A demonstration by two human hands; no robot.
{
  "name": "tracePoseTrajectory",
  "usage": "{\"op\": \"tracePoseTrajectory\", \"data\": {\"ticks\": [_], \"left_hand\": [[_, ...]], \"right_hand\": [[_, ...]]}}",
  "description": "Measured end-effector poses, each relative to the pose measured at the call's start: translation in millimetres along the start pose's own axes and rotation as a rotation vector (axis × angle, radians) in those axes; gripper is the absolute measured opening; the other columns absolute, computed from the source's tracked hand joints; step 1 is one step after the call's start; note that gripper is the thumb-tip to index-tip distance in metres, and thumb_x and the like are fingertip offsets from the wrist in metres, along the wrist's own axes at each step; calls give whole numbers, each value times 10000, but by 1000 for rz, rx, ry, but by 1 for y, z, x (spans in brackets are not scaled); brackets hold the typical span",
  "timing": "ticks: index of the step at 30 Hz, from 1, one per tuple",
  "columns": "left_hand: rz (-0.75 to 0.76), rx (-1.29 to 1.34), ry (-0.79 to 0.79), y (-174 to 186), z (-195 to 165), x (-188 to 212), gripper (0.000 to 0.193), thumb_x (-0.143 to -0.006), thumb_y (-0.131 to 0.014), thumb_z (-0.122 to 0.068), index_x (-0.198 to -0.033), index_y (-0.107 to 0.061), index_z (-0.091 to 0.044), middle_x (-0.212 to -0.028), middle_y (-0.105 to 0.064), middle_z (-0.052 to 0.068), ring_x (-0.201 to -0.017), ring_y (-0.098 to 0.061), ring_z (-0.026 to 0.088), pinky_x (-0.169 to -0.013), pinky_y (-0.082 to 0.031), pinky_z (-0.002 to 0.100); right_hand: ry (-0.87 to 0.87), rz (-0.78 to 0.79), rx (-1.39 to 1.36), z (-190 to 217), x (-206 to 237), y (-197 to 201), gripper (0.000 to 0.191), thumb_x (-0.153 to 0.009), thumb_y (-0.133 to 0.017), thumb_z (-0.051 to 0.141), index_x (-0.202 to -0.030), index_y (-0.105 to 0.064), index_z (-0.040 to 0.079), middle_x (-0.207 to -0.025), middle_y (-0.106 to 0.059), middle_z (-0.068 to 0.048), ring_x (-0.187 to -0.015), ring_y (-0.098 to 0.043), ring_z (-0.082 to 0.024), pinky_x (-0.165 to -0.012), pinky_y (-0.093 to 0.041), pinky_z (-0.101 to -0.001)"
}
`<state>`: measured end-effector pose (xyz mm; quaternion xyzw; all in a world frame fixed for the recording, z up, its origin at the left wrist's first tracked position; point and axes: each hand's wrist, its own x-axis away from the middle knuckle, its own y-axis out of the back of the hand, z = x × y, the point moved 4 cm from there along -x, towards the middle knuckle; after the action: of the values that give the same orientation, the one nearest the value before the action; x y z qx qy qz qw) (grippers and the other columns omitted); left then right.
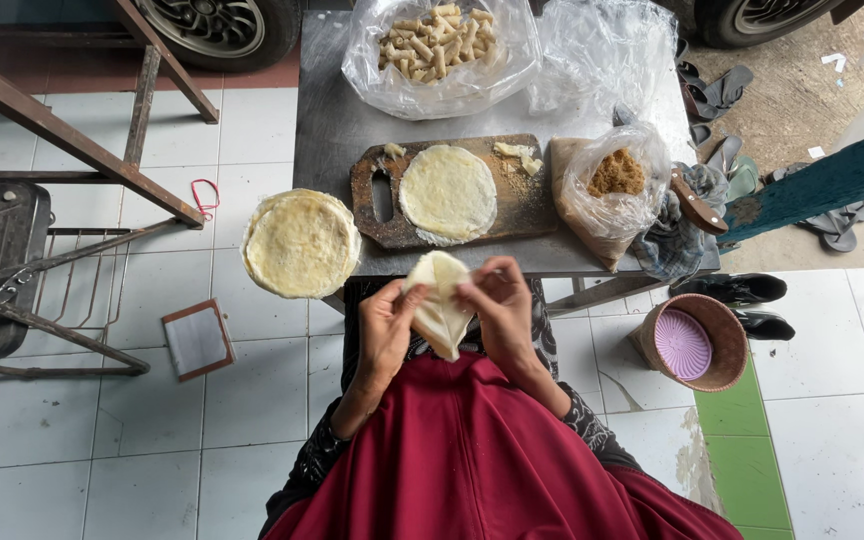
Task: The person stretches thin dough sheets by hand, pulling them wide and draping each stretched sheet over a stack of dough rounds on the table. They then place a dough piece on the cutting board and cut it with a knife.
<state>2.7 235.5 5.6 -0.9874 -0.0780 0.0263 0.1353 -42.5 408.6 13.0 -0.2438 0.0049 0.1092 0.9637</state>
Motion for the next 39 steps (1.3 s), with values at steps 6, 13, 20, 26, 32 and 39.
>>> {"op": "tracePoseTrajectory", "data": {"ticks": [6,13,20,26,32,39], "left_hand": [[-26,-142,-243,-5,-5,3,197,-1061,-679,-211,-1112,-740,-31,-987,-692,25,-864,-607,60,-749,-519,206],[67,50,-100,-9,-13,11,275,-1024,-714,-274,-1123,-760,-22,-1057,-734,72,-913,-689,93,-811,-585,234],[99,-71,118,-3,6,3,416,-854,-793,-384,-1053,-738,-23,-905,-726,4,-789,-636,53,-711,-535,219],[-53,329,-48,2,-7,6,333,-939,-783,-309,-1122,-737,-35,-1037,-720,-34,-933,-629,39,-878,-517,204],[70,79,-121,-10,-22,3,282,-946,-761,-282,-1088,-716,-41,-1033,-733,-12,-903,-677,48,-800,-560,206],[-78,251,-38,4,9,-2,235,-914,-803,-210,-1092,-733,-74,-980,-760,41,-826,-706,101,-758,-612,257]], "right_hand": [[-300,-102,-338,0,3,-9,382,-832,-732,190,-1149,-541,92,-1017,-735,-39,-925,-730,-153,-744,-615,-294],[-243,-10,-110,1,-3,-3,261,-918,-796,111,-1102,-623,47,-1015,-722,-60,-916,-675,-135,-814,-570,-289],[-116,98,350,-4,7,-1,175,-977,-776,107,-1100,-672,37,-1019,-669,-47,-906,-612,-108,-797,-513,-265],[-239,-164,-378,20,3,-19,336,-885,-768,221,-1152,-648,55,-1126,-672,-81,-1015,-688,-169,-880,-596,-358],[-304,61,-21,17,-8,-27,369,-883,-807,135,-1195,-640,31,-1107,-723,-77,-1023,-688,-147,-927,-562,-306],[-262,1,-167,-18,-13,24,217,-960,-806,68,-1114,-653,56,-1024,-706,-59,-903,-667,-146,-798,-556,-317]]}}
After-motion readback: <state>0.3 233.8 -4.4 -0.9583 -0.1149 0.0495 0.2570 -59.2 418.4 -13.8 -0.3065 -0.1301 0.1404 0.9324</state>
